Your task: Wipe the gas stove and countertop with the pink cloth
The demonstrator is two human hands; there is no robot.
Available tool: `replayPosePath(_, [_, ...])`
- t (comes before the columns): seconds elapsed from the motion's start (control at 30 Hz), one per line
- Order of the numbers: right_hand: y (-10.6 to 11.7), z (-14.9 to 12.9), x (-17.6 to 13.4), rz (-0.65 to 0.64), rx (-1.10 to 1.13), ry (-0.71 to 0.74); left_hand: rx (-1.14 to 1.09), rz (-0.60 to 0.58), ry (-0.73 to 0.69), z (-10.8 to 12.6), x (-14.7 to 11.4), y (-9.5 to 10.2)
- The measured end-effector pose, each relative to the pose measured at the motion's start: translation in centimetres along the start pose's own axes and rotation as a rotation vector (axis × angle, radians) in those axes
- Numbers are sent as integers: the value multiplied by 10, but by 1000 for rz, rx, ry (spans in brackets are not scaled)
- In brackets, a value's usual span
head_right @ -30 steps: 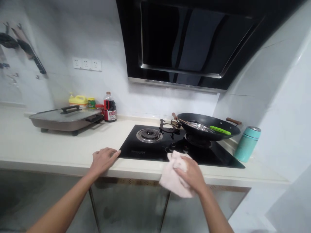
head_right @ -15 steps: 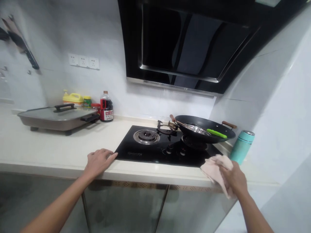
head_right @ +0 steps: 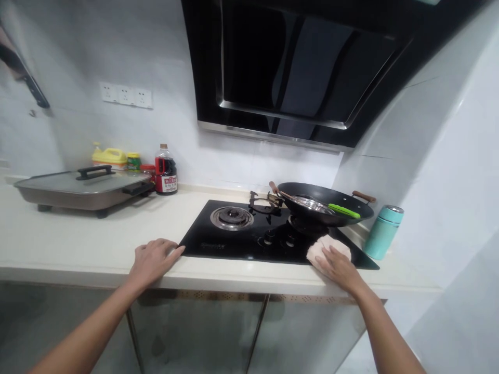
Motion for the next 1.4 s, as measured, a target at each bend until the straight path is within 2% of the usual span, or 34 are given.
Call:
replayPosePath(0.1, [6,-4,3,-50,20,23,-2,-6,10,0,1,-1])
replayPosePath(0.17, [6,-17,8,-50,25,52,1,-12,15,0,1,-2])
replayPosePath(0.3, [-6,-52,21,-23,55,103,12,-14,6,-1,1,-4])
replayPosePath(0.4, [-13,-63,35,-24,89,95,16,-9,2,-2,0,-5])
replayPosePath(0.63, [-22,-45,78,14,50,-4,33,-14,1,1,-1,-1])
replayPosePath(0.8, [-34,-44,100,67,8,-56,37,-20,19,4,-1,3])
replayPosePath(0.9, [-33,-43,98,69,22,-36,27,-25,13,5,-2,5])
replayPosePath(1.03, [-19,-26,75,59,30,-19,9,-24,14,4,-3,4])
replayPosePath(1.1, [-9,-10,61,47,6,-85,11,-16,6,3,-3,3])
replayPosePath(1.2, [-1,9,50,-39,-16,-153,16,-1,-7,3,-3,1])
replayPosePath(1.3, [2,9,59,-100,-15,-107,-1,2,-9,3,-4,1])
replayPosePath(1.4, [-2,-3,80,-119,-9,-74,-8,1,-1,3,-5,2])
Point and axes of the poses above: each hand's wrist, its own x-axis towards the middle knuckle, its own y-axis out of the back of the hand, z = x × y, the point moved 3 cm from there along x, towards the middle knuckle, and after that the axes turned 8 degrees about x, right-handed, at the moved point
